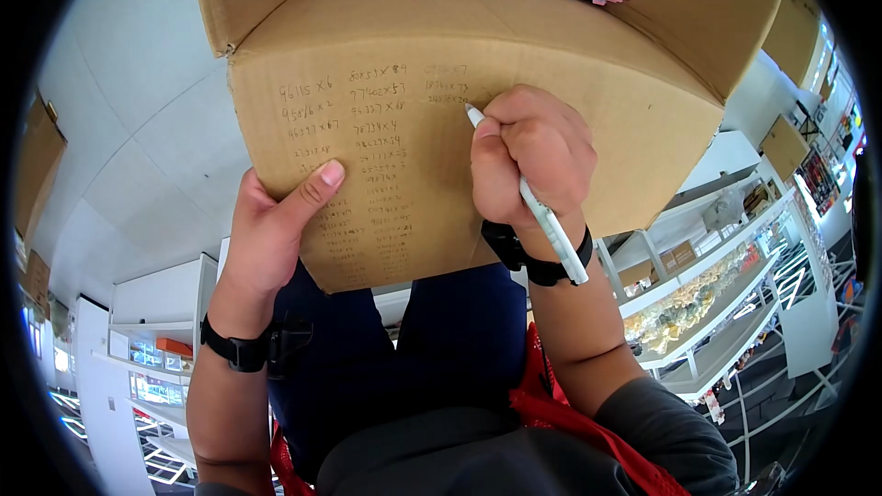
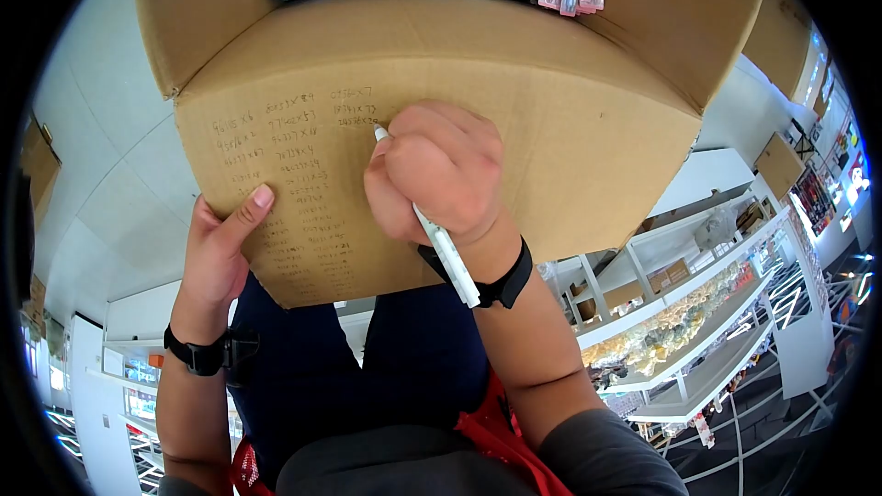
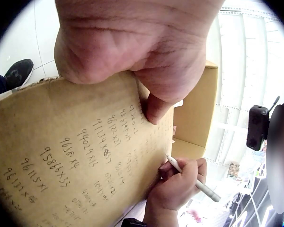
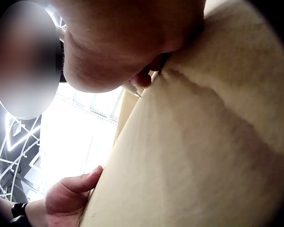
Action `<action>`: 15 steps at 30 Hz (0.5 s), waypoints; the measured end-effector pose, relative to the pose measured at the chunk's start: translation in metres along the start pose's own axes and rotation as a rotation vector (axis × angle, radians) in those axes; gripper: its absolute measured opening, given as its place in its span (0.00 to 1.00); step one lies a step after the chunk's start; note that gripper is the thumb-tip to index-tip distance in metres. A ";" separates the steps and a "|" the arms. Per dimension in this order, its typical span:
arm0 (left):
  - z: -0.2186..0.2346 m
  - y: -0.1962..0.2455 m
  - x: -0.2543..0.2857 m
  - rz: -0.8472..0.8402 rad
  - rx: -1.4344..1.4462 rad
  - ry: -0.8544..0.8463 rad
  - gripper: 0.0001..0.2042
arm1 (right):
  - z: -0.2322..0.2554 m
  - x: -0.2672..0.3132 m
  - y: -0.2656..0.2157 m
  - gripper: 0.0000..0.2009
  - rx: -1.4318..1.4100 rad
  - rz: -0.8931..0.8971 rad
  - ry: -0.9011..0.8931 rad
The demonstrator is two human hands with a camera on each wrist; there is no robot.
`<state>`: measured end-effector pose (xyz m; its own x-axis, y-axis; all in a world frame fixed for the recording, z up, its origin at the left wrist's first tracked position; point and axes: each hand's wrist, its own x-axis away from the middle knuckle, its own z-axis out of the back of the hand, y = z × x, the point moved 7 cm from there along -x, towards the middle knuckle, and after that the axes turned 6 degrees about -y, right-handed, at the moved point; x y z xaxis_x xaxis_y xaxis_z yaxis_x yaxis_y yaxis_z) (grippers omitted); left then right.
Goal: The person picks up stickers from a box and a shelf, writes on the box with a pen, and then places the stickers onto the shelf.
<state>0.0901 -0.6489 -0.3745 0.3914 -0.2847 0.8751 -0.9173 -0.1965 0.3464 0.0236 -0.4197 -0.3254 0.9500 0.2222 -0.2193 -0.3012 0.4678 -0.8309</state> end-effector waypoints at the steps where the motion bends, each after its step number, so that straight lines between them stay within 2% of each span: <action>1: 0.000 0.000 0.000 0.000 -0.003 -0.002 0.18 | 0.000 0.000 0.000 0.13 0.005 0.009 0.006; 7: 0.000 0.000 0.000 -0.001 0.004 0.004 0.18 | 0.002 0.001 0.000 0.13 -0.016 -0.011 -0.047; 15: 0.001 0.000 0.001 -0.010 -0.005 0.012 0.18 | -0.002 0.001 0.001 0.14 0.001 0.010 -0.023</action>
<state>0.0907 -0.6496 -0.3744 0.4001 -0.2711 0.8755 -0.9135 -0.1949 0.3571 0.0240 -0.4206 -0.3272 0.9449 0.2462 -0.2158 -0.3106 0.4662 -0.8284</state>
